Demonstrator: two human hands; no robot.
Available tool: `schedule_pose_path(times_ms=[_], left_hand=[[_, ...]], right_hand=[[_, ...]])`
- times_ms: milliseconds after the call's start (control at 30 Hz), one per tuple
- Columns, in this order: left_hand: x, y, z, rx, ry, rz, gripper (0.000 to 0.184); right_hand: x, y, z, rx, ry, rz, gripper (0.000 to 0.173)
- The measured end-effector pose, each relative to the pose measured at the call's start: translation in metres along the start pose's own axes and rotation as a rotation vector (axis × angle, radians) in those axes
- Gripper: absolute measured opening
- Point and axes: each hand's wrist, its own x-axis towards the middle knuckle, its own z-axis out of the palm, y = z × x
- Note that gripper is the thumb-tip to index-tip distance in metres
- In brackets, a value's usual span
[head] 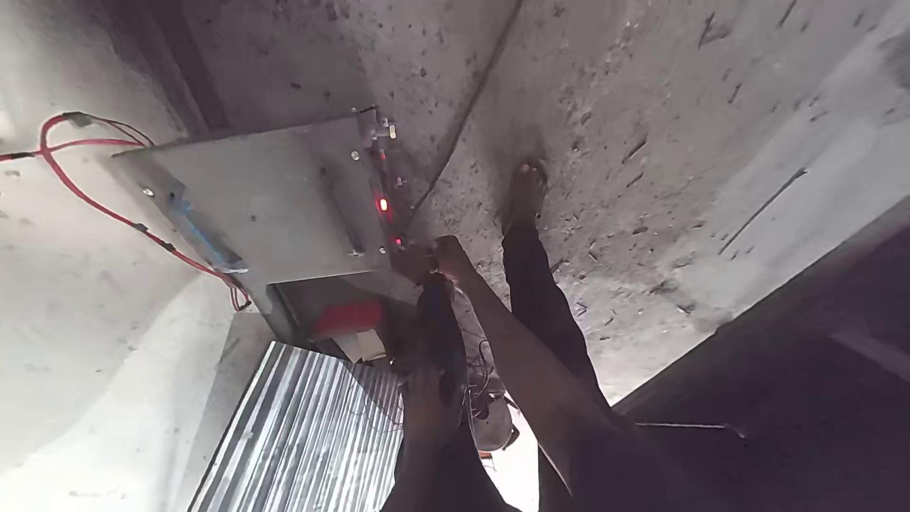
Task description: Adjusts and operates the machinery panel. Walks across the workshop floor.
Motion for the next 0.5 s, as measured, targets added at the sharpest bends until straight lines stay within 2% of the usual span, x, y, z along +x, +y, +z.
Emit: schedule_pose_path(times_ms=[100,267,500], left_hand=[[-0.002,-0.004,0.008,-0.025,0.001,0.0,0.063],[-0.004,-0.007,0.014,-0.044,0.031,0.028,0.063],[-0.005,-0.003,0.011,-0.06,0.012,0.025,0.06]], right_hand=[[0.004,-0.021,0.001,0.011,-0.103,-0.094,0.038],[0.008,-0.032,0.009,-0.122,-0.109,-0.179,0.031],[0.012,-0.03,0.011,-0.151,-0.068,-0.139,0.032]])
